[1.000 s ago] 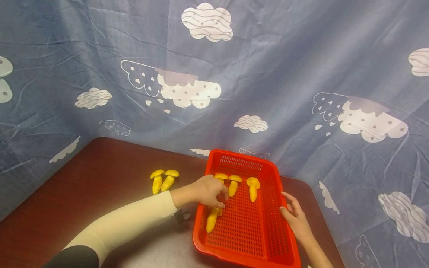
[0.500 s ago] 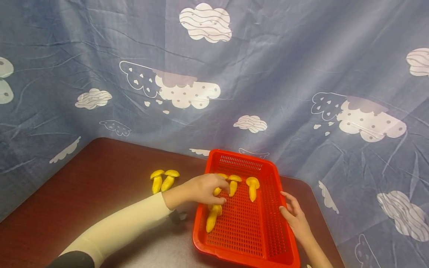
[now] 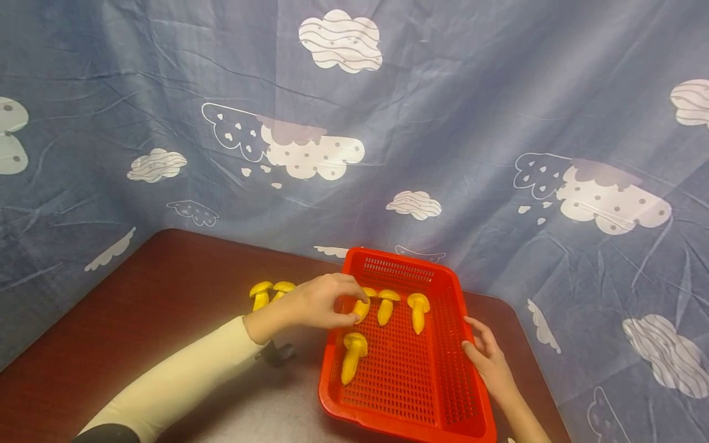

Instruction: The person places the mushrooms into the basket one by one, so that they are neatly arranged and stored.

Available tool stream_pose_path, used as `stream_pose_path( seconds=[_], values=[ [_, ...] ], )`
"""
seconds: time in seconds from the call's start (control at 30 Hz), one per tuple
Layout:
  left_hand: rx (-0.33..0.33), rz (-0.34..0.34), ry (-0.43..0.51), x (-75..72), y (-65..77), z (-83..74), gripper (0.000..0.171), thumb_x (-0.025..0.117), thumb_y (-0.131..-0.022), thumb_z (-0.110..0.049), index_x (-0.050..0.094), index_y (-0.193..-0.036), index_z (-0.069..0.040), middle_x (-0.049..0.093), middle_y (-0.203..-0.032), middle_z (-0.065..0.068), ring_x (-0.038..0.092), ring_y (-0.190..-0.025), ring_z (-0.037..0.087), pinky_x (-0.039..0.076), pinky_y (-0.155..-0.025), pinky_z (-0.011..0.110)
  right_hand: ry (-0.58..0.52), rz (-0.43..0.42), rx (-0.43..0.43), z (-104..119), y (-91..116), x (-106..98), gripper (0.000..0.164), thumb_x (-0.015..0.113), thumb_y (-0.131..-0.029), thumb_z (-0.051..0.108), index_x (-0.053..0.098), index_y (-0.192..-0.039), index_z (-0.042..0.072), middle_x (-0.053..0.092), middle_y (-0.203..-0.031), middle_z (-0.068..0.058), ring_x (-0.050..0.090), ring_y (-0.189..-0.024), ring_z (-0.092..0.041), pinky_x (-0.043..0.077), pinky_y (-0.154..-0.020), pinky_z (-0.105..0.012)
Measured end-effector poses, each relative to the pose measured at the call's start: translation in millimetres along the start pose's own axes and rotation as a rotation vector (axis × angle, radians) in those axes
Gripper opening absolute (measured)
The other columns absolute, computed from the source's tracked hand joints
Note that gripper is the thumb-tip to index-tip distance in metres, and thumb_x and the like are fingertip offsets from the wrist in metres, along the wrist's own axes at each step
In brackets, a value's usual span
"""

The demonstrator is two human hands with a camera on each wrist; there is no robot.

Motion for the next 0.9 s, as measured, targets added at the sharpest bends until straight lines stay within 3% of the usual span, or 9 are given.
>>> stream_pose_path(
  seconds=[0.37, 0.6, 0.9],
  values=[
    [-0.084, -0.079, 0.009, -22.4, 25.0, 33.3, 0.03, 0.068, -0.084, -0.029, 0.069, -0.109, -0.013, 0.067, -0.105, -0.001, 0.062, -0.095, 0.011, 0.05, -0.085, 0.027, 0.015, -0.009, 0.012, -1.9, 1.3, -0.3, 0.049, 0.036, -0.102, 0.003, 0.025, -0.148, 0.015, 0.064, -0.105, 0.009, 0.068, -0.083, -0.011, 0.057, -0.063, -0.033],
    [-0.187, -0.1, -0.014, -35.8, 44.4, 64.3, 0.029, 0.068, -0.083, -0.029, 0.068, -0.108, -0.014, 0.067, -0.107, 0.001, 0.062, -0.099, 0.015, 0.051, -0.089, 0.032, 0.028, -0.009, 0.029, -2.6, 1.1, -0.7, 0.05, 0.036, -0.103, 0.005, 0.022, -0.149, 0.012, 0.064, -0.105, 0.009, 0.068, -0.083, -0.011, 0.057, -0.063, -0.034],
    [-0.276, -0.116, -0.027, -34.3, 63.5, 98.6, 0.026, 0.068, -0.083, -0.029, 0.069, -0.104, -0.016, 0.066, -0.104, -0.001, 0.062, -0.099, 0.016, 0.051, -0.089, 0.033, 0.044, -0.016, 0.049, -5.2, 1.9, -2.9, 0.051, 0.037, -0.103, 0.008, 0.017, -0.15, 0.008, 0.063, -0.104, 0.01, 0.068, -0.083, -0.011, 0.057, -0.064, -0.036]
  ],
)
Point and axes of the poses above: each hand's wrist, its own y-axis away from the middle knuckle, its own x-axis out of the palm, z = x × y, the point moved 10 cm from there along -y, towards the middle knuckle
